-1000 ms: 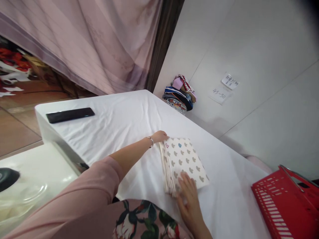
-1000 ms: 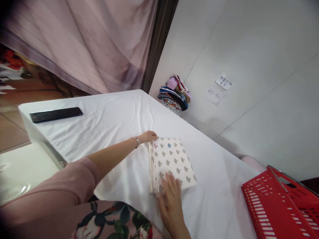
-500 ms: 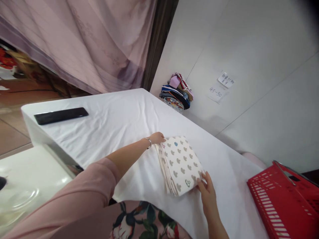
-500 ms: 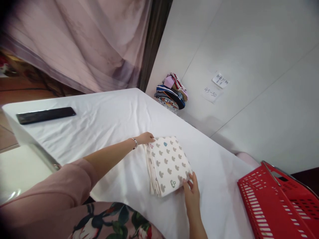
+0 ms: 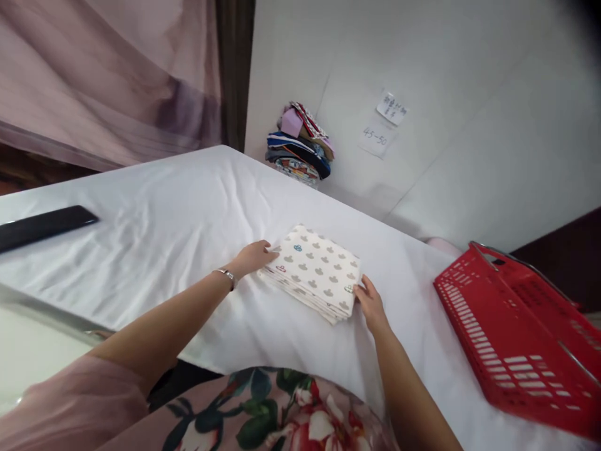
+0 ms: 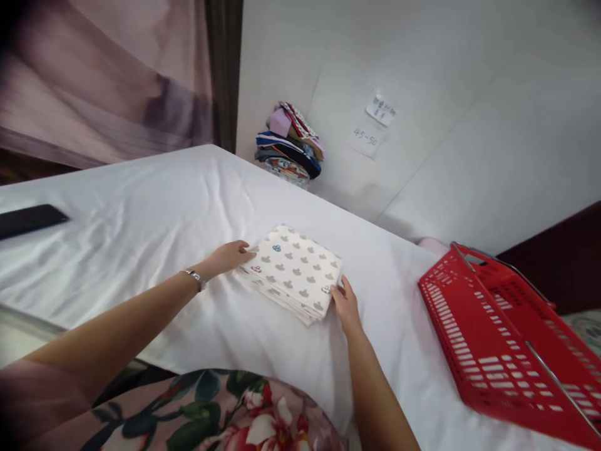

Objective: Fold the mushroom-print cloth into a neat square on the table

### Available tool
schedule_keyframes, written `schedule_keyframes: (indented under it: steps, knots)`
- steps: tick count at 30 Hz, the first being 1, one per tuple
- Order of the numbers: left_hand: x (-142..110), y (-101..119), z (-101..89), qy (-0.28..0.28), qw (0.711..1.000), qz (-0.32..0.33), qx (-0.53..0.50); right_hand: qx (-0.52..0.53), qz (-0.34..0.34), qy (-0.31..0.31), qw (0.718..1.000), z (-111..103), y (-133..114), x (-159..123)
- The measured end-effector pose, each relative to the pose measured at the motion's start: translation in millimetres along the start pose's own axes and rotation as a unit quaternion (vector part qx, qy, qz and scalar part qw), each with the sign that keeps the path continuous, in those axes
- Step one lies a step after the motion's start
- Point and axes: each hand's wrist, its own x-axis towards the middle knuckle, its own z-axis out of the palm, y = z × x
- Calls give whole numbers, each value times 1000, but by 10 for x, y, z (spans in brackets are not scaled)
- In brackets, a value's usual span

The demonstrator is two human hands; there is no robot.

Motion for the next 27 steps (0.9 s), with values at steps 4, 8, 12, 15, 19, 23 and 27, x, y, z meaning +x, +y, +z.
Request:
schedule_keyframes:
  steps: [4,8,12,15,19,23,27]
  knots:
    - [124,51,39,-7,1000,2,20,48,80,-16,995,0,-2,-404]
    - [184,79,76,-19,999,10,44,57,134,-60,987,30,-10,-568]
    - [172,50,86,-19,999,9,31,46,144,-80,985,49,-14,-542]
    - [178,21,94,-11,999,16,26,53,159,-98,981,35,-19,-481]
    - [183,23,88,-10,999,16,35,65,181,-134,972,4,-6,-397]
    - [109,65,59,12,998,23,60,48,214,-168,961,0,25,-347]
    - [18,87,58,13,996,14,92,38,204,-167,964,-1,37,-335]
